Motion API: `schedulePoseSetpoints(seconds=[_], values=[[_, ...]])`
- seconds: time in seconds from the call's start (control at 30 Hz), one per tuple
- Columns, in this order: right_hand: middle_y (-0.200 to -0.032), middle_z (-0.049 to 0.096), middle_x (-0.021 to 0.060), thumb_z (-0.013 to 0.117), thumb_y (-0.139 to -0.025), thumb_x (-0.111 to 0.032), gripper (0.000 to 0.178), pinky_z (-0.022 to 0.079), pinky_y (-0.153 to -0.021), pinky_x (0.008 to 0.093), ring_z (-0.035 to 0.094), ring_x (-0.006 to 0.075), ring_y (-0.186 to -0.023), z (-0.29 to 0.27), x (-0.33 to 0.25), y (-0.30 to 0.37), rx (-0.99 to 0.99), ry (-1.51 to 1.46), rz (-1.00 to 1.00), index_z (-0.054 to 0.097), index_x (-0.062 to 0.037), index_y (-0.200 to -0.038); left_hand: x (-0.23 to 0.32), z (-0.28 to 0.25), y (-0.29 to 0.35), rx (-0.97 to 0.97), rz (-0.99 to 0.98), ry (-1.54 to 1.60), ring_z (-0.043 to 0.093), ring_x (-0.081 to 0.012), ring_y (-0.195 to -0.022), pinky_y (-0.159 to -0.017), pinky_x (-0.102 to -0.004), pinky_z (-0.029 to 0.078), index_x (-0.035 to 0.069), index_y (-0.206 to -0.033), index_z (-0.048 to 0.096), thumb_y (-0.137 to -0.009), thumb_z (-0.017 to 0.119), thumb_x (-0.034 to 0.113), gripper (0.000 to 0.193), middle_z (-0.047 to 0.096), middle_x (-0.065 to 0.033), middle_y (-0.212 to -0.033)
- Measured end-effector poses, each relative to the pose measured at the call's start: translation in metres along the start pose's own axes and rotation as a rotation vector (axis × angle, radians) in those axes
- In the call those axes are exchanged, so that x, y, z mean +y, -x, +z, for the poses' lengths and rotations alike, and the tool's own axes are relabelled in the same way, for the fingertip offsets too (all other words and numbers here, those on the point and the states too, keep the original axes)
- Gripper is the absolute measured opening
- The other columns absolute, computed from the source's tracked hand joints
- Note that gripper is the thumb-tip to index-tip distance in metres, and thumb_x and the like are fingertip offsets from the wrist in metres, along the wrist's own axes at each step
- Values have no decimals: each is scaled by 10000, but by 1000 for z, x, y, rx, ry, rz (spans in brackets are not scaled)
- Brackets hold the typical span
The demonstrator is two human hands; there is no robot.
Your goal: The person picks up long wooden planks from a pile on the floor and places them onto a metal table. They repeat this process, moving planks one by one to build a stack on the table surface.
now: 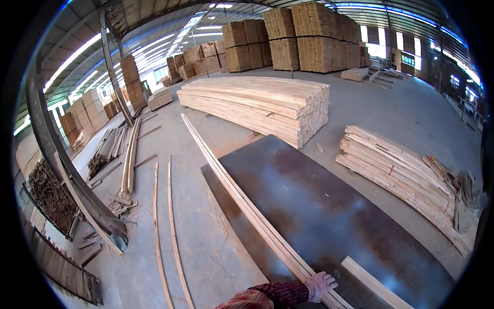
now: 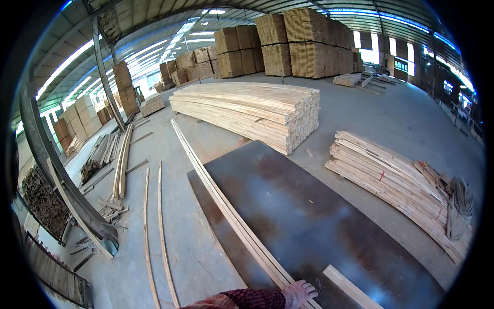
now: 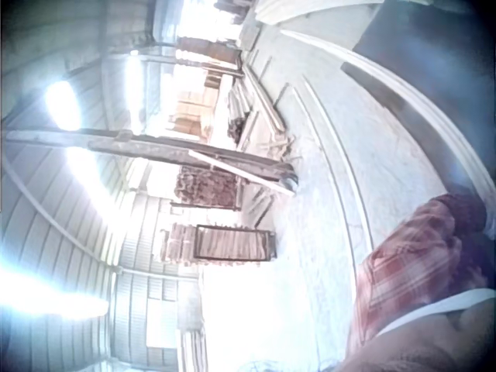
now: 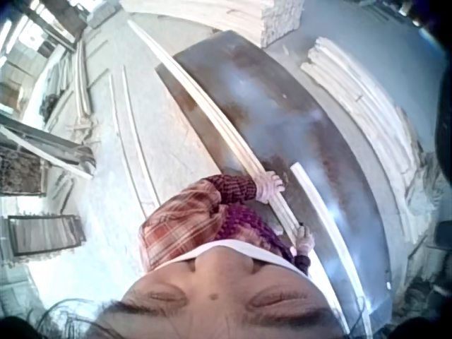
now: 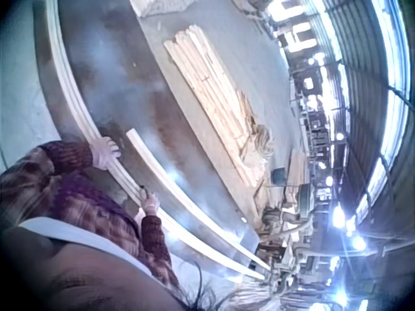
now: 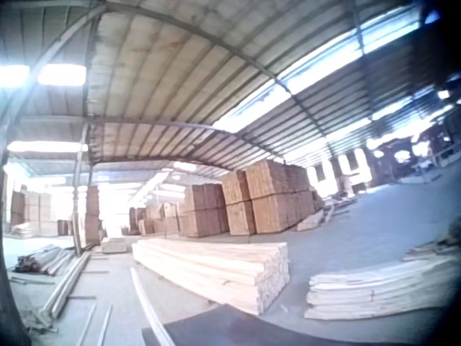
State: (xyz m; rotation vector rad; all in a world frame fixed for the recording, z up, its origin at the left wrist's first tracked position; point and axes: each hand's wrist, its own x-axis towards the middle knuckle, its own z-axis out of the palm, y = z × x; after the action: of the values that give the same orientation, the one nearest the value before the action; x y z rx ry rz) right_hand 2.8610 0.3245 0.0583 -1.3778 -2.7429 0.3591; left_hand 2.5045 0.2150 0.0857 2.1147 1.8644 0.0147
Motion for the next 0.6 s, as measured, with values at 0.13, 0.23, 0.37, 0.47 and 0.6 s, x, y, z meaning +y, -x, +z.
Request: schedulePoseSetpoints(seconds=[0.13, 0.23, 0.37, 0.47, 0.6], values=[[-1029, 750, 194, 738, -896, -490, 456, 559, -845, 513, 705, 422, -951, -3, 3, -10, 1, 34, -1, 735, -173, -1223, -4, 10, -2, 117, 44, 6, 492, -317, -1339, -1147, -454, 343, 76, -1427, 541, -671, 787, 426, 869, 551, -154, -1394], [-1009, 752, 199, 757, -875, -487, 473, 564, -840, 509, 710, 418, -943, -3, 14, -19, 8, 56, -14, 738, -155, -1212, -8, 20, 0, 242, 96, 35, 461, -343, -1382, -1205, -483, 301, 60, -1425, 545, -650, 799, 394, 882, 534, -169, -1427], [-983, 755, 206, 782, -848, -483, 497, 571, -833, 504, 716, 413, -932, -2, 23, -36, 46, 35, -65, 741, -132, -1198, -8, 35, 3, 309, 123, -7, 500, -348, -1357, -1135, -474, 426, 64, -1352, 589, -753, 791, 416, 723, 534, -161, -1409], [-1003, 743, 198, 820, -806, -486, 569, 570, -828, 504, 712, 400, -950, -2, 9, -47, -1, 120, -144, 704, -126, -1232, -4, 41, 1, 5, 14, -15, 594, -303, -1122, -940, -454, 512, 100, -1192, 614, -833, 763, 412, 498, 590, -98, -1154], [-1106, 699, 157, 881, -742, -493, 690, 565, -851, 502, 690, 368, -1042, -3, -21, -65, -131, 162, -248, 619, -147, -1278, 0, 49, 1, 67, -21, -24, 631, -266, -1084, -891, -446, 525, 152, -1095, 647, -793, 789, 451, 448, 629, -61, -1108]])
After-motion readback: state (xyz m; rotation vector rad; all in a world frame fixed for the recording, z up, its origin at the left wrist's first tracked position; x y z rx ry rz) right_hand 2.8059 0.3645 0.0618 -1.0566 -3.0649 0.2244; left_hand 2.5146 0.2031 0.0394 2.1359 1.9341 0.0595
